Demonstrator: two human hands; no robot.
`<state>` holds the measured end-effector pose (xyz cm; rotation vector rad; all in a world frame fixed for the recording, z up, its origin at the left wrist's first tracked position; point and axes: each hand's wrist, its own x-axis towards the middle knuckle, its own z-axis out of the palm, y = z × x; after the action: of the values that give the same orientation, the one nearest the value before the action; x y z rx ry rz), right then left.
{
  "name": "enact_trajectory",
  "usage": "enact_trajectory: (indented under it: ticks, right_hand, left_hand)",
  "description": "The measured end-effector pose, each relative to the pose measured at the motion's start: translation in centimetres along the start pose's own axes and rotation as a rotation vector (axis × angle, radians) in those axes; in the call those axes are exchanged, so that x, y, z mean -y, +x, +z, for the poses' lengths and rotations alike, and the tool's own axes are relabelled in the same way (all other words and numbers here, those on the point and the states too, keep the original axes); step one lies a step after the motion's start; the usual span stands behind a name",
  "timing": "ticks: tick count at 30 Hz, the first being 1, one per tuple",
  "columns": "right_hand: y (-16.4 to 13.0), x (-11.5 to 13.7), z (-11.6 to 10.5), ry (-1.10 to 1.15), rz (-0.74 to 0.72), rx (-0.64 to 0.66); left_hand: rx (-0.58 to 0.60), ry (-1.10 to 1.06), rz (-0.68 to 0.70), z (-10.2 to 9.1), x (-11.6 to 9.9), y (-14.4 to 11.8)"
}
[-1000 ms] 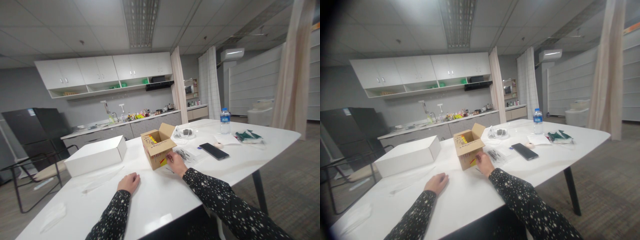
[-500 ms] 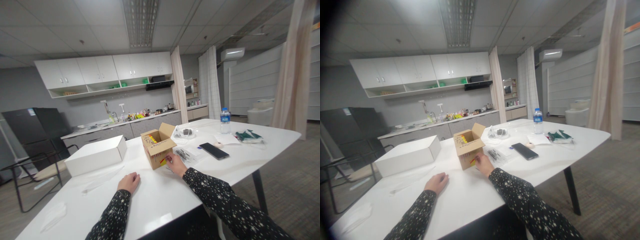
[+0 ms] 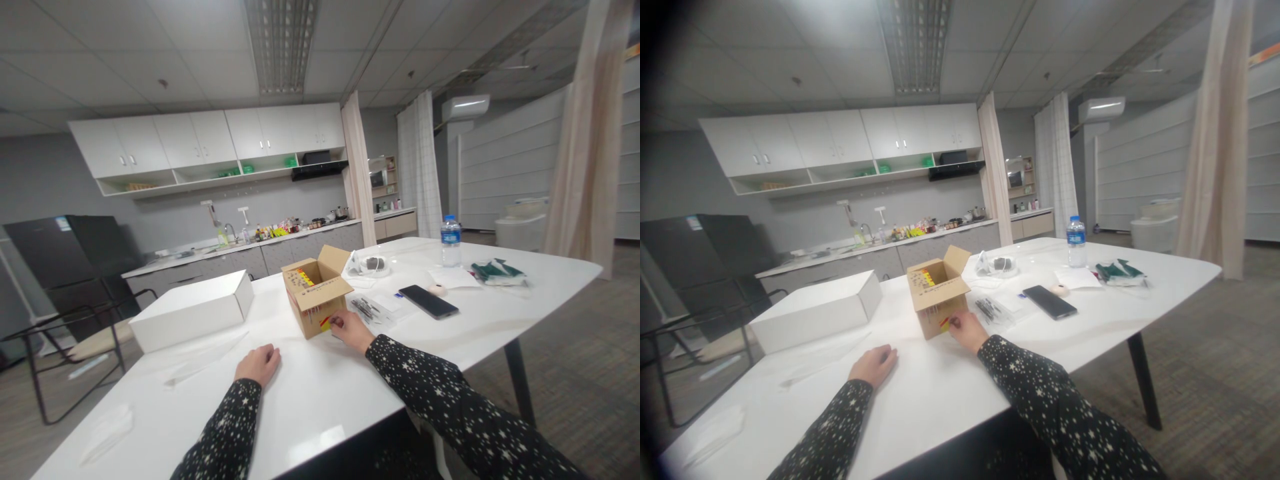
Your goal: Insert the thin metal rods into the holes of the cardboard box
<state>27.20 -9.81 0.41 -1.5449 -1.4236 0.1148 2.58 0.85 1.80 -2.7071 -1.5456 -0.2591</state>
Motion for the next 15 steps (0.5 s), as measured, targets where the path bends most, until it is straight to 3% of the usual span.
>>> enact_trajectory:
  ticks: [7,15]
  right_hand:
    - [-0.35,0.47,-0.2,0.0,-0.022,0.072]
    - [-0.25,0.48,-0.53,-0.097,-0.107,0.044]
  left_hand:
    - [-0.007,-0.006,0.015,-0.15,-0.03,-0.09]
    - [0.004,0.001,0.012,-0.19,0.0,-0.12]
